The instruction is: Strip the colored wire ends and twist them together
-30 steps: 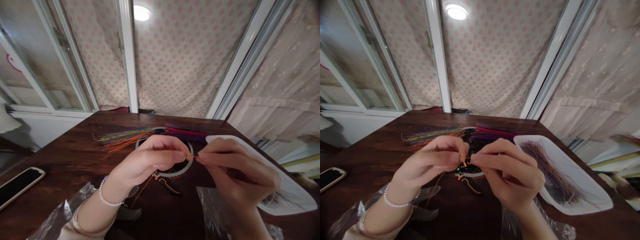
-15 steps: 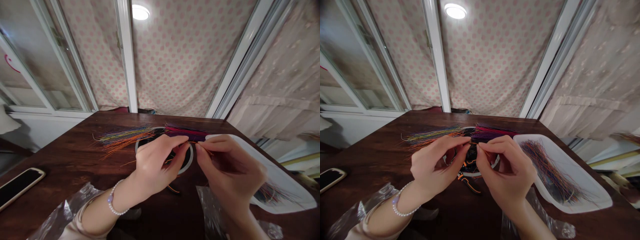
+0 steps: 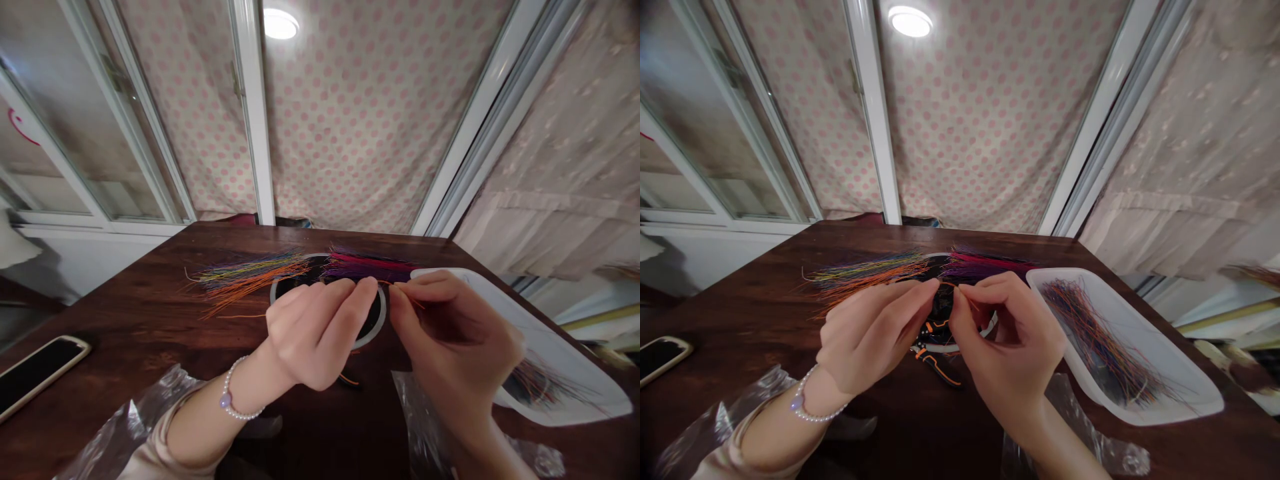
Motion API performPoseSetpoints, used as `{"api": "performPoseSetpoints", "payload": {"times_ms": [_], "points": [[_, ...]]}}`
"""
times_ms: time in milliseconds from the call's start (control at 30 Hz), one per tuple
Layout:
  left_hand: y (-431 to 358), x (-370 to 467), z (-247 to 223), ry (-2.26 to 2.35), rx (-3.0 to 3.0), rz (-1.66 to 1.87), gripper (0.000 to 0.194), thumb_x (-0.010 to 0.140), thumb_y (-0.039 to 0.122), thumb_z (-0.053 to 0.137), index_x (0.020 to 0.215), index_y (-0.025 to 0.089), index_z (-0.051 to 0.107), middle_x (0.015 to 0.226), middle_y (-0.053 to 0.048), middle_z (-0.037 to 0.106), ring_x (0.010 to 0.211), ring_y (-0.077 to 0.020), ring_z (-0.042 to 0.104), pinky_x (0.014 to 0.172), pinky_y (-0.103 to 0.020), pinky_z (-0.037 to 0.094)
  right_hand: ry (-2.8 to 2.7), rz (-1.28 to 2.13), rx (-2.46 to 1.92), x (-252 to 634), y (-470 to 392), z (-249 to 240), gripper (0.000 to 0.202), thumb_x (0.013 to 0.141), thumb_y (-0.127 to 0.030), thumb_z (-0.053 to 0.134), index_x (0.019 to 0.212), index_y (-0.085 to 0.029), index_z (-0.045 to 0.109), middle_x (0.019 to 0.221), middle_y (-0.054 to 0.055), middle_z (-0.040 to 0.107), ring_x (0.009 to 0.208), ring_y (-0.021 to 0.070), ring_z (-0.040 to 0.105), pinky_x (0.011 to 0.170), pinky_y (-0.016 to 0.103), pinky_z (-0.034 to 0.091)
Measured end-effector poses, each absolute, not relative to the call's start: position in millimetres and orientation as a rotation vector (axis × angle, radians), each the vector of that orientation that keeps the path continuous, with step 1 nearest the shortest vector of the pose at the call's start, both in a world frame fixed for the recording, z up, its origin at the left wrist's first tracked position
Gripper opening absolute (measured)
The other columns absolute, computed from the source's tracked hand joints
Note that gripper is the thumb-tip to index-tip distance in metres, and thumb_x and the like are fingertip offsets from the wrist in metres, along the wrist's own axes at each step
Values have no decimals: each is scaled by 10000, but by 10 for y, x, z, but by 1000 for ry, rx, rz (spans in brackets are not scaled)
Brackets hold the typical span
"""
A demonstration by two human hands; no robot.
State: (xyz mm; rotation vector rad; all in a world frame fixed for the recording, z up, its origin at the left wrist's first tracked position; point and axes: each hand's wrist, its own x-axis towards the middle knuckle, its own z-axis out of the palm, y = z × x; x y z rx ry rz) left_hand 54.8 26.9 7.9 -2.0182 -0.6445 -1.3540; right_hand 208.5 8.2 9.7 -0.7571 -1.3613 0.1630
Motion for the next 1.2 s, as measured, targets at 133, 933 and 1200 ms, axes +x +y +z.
{"api": "performPoseSetpoints", "payload": {"times_ms": [133,933,1200], "points": [[263,524,68,-647,-2036,-1351,205,949,101,543,1106,113,676,888,-45,784,674,-122,711,611,-222,543,-1372,115,-779,2083,75,86,160,787,-52,702,773,-209,673,684,-28,631,556,100,566,455,231,444],[321,595,36,-664,-1913,-1327,113,960,167,587,1001,102,671,602,21,684,474,-112,562,462,-287,370,-1262,177,-720,1940,152,-4,196,769,-9,668,731,-197,624,655,-36,617,563,91,572,477,209,455],[397,656,76,-812,-1888,-1223,103,922,111,586,834,141,629,601,19,657,502,-131,572,479,-296,363,-1524,-27,-818,2092,220,-1,159,815,-34,678,797,-189,650,707,-23,636,605,94,567,529,223,465]]}}
